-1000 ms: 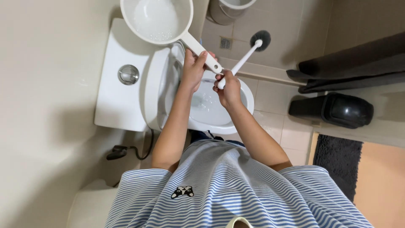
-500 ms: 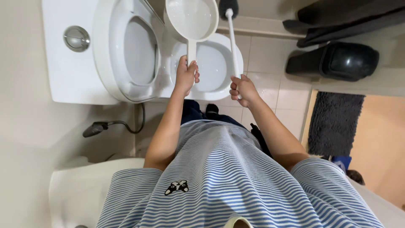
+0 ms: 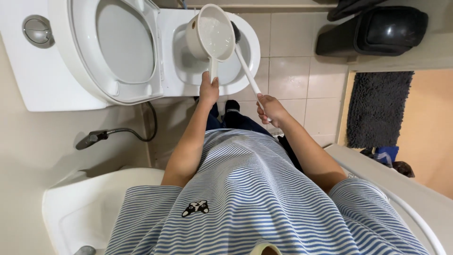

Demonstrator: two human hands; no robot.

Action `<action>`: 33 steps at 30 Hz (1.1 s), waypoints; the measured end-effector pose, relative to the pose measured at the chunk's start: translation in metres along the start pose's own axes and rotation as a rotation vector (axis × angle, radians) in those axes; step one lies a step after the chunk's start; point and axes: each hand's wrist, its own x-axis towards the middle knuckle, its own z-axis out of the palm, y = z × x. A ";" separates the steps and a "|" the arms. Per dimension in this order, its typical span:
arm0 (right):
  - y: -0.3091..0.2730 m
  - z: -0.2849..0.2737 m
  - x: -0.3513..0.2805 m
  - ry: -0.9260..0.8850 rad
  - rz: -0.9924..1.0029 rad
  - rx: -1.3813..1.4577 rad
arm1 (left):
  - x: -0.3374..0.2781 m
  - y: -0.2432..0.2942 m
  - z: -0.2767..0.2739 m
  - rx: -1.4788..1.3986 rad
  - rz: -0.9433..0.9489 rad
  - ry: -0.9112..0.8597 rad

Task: The person scrubs the inside of a toilet bowl with a toilet brush. They then pour water from a white plastic jug into the bowl and continue scrubbing. Finally, they rinse the brush using a handheld bidet sprayer.

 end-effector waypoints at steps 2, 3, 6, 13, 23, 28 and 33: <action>0.004 0.000 0.002 0.002 -0.008 -0.014 | 0.000 0.015 -0.003 0.012 -0.070 -0.030; 0.005 0.000 0.004 0.002 -0.016 -0.034 | 0.000 0.022 -0.005 0.022 -0.141 -0.056; 0.009 -0.001 0.008 0.003 -0.040 -0.057 | 0.001 0.028 -0.006 0.067 -0.171 -0.080; 0.008 -0.005 -0.002 0.048 -0.004 -0.072 | 0.002 0.039 0.001 0.109 -0.208 -0.137; 0.016 -0.017 -0.006 0.128 -0.041 -0.122 | 0.008 0.046 0.023 0.261 -0.215 -0.223; 0.020 -0.029 -0.005 0.148 -0.038 -0.111 | 0.005 0.037 0.037 0.295 -0.188 -0.241; 0.026 -0.036 -0.003 0.154 0.002 -0.130 | 0.001 0.038 0.048 0.322 -0.174 -0.256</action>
